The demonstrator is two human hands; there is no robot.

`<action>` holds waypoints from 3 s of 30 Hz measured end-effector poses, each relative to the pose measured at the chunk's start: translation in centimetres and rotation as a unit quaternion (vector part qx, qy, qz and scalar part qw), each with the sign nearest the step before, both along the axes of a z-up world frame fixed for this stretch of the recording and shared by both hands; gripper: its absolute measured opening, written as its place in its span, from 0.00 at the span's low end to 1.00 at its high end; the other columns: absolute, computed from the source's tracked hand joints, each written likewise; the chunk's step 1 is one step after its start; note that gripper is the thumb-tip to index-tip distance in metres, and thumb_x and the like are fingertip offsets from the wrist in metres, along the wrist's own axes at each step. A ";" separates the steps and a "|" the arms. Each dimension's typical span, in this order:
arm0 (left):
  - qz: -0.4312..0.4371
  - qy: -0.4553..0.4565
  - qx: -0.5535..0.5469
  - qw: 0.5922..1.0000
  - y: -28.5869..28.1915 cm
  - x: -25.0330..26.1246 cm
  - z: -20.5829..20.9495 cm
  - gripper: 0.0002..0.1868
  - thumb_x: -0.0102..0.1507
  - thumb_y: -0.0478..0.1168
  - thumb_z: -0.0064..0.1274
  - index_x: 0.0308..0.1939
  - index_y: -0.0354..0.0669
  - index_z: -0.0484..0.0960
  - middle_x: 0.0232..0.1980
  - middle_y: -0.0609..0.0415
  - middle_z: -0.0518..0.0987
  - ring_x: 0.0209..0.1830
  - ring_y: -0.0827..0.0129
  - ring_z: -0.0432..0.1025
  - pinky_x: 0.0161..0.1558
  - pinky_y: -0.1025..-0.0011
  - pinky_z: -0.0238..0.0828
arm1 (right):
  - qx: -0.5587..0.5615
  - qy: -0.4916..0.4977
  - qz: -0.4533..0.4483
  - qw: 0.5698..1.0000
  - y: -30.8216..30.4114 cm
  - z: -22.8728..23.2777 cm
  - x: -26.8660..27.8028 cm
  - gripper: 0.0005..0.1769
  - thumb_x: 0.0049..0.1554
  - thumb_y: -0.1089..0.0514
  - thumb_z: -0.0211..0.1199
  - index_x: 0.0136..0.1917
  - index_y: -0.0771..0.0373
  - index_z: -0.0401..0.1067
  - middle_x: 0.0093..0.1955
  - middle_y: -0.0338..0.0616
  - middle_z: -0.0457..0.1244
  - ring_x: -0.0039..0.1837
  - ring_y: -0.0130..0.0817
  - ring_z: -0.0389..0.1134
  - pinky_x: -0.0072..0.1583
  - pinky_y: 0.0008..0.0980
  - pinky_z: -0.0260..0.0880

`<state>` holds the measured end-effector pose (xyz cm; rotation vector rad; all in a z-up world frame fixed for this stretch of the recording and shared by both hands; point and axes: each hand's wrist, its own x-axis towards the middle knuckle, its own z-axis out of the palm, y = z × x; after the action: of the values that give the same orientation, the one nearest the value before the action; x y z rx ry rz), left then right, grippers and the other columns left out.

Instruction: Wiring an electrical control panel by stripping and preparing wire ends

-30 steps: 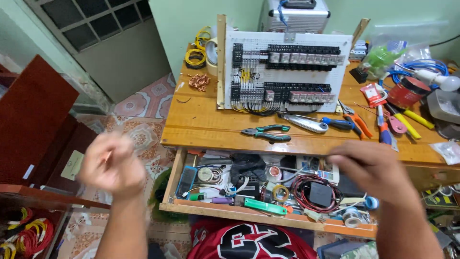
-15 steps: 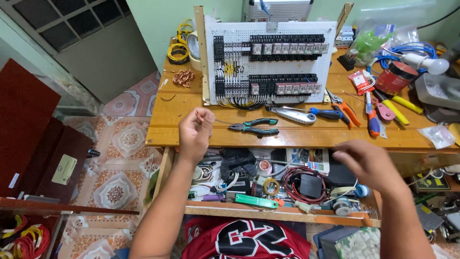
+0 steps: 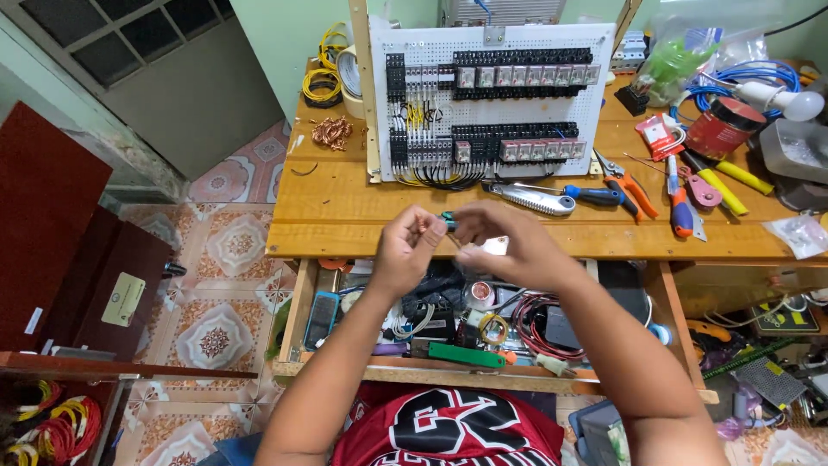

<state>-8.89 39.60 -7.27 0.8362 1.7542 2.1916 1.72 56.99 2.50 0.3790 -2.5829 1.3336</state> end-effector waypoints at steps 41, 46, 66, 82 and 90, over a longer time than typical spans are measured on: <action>-0.036 -0.189 0.106 0.976 3.4 -1.8 -6.4 0.09 0.72 0.43 0.52 0.43 0.41 0.76 0.29 0.49 0.79 0.15 0.80 0.67 0.14 0.86 0.57 | 0.075 0.075 -0.196 0.975 0.8 -9.8 -4.1 0.08 0.61 0.52 0.69 0.47 0.57 0.76 0.35 0.43 0.65 0.40 0.45 0.69 0.48 0.39 0.69; -0.053 -0.062 0.023 0.996 3.4 -2.5 -8.4 0.03 0.71 0.35 0.50 0.42 0.40 0.76 0.25 0.49 0.78 0.15 0.75 0.70 0.17 0.82 0.61 | 0.049 -0.047 -0.147 0.987 0.8 -7.8 -3.3 0.11 0.60 0.50 0.66 0.42 0.59 0.74 0.29 0.47 0.66 0.35 0.48 0.70 0.43 0.43 0.69; -0.106 0.152 -0.038 0.982 2.0 -1.3 -6.3 0.03 0.71 0.34 0.47 0.46 0.43 0.77 0.25 0.53 0.80 0.22 0.66 0.75 0.33 0.70 0.73 | -0.052 -0.263 -0.071 0.961 1.7 -6.2 -2.6 0.12 0.61 0.56 0.64 0.40 0.65 0.78 0.27 0.48 0.70 0.29 0.33 0.72 0.38 0.28 0.72; 0.006 0.330 -0.143 0.933 2.2 -0.8 -7.1 0.13 0.56 0.40 0.65 0.36 0.52 0.73 0.29 0.56 0.71 0.33 0.54 0.75 0.38 0.62 0.75 | 0.092 -0.121 -0.154 0.976 2.1 -13.5 -3.8 0.08 0.53 0.48 0.66 0.35 0.51 0.77 0.25 0.37 0.65 0.32 0.38 0.69 0.40 0.33 0.68; 0.249 0.335 -0.122 0.900 3.1 0.4 -6.5 0.15 0.59 0.39 0.58 0.24 0.56 0.67 0.18 0.60 0.63 0.20 0.61 0.71 0.26 0.73 0.72 | 0.039 0.030 -0.239 0.970 -0.5 -14.7 -4.3 0.01 0.49 0.55 0.68 0.37 0.48 0.79 0.23 0.32 0.61 0.31 0.33 0.66 0.39 0.29 0.67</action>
<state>-8.45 42.71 -13.80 1.3013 2.7719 1.9976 -2.58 56.44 -12.23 -0.1839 -2.4608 1.0335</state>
